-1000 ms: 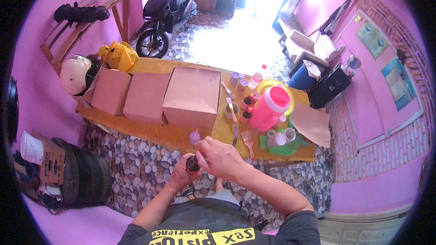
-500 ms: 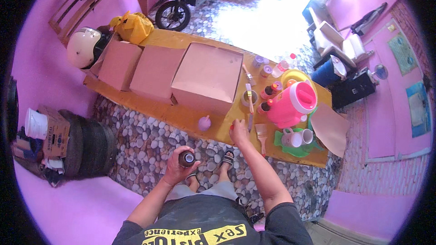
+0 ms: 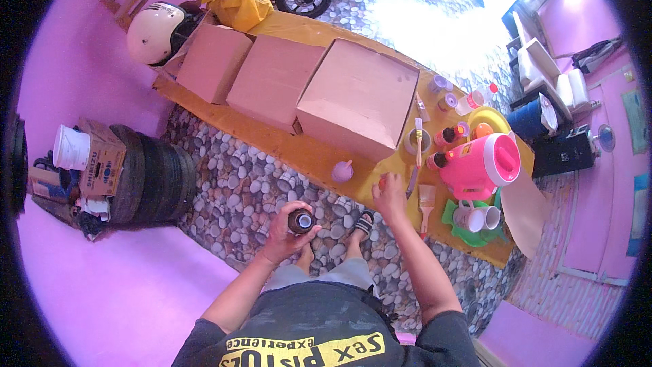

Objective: The person paints a wooden door frame with white paint using a brush, frequently dipping the brush into a small container of white paint held in their hand, and then prepares a small bottle by pouring liquid into it.

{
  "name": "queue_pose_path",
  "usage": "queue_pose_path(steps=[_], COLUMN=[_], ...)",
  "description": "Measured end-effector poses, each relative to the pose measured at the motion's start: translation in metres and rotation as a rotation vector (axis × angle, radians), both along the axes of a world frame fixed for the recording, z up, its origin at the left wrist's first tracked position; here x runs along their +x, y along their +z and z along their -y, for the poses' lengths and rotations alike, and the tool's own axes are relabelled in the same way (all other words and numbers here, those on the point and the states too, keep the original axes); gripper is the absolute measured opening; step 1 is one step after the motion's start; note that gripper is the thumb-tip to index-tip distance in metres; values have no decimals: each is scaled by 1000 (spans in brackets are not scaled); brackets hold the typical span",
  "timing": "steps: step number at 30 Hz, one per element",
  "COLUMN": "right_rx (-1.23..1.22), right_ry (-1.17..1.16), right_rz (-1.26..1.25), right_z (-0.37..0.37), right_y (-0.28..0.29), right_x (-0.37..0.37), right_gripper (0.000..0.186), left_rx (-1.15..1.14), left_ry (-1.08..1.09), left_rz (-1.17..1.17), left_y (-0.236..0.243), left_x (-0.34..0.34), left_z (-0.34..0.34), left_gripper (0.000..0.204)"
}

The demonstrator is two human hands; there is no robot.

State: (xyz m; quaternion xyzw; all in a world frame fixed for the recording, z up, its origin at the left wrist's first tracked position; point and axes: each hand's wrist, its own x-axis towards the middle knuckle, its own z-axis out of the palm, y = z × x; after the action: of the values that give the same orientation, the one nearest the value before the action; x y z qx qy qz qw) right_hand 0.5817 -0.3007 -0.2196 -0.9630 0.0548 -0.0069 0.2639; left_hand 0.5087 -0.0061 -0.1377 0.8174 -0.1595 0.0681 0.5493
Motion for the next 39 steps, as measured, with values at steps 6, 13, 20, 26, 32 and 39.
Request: queue_pose_path(steps=[6,13,20,26,32,39], right_rx=[547,497,334,231,180,230], right_ry=[276,420,539,565,631,684], right_rz=[7,237,528,590,604,675], right_z=[-59,-97,-100,-92,-84,-85], right_y=[149,210,200,200,189,173], right_x=[-36,-43,-36,-44,-54,-62], right_gripper=[29,37,29,28,29,25], left_rx=[-18,-42,-38,-60,-39,-48], left_ry=[8,-62,-177,-285,-338,-346], left_rz=[14,57,54,-19,-54,-94], left_y=[1,3,24,24,28,9], left_x=[8,21,20,8,-1,-15], left_z=[2,7,18,26,27,28], left_gripper=[66,69,69,67,68,68])
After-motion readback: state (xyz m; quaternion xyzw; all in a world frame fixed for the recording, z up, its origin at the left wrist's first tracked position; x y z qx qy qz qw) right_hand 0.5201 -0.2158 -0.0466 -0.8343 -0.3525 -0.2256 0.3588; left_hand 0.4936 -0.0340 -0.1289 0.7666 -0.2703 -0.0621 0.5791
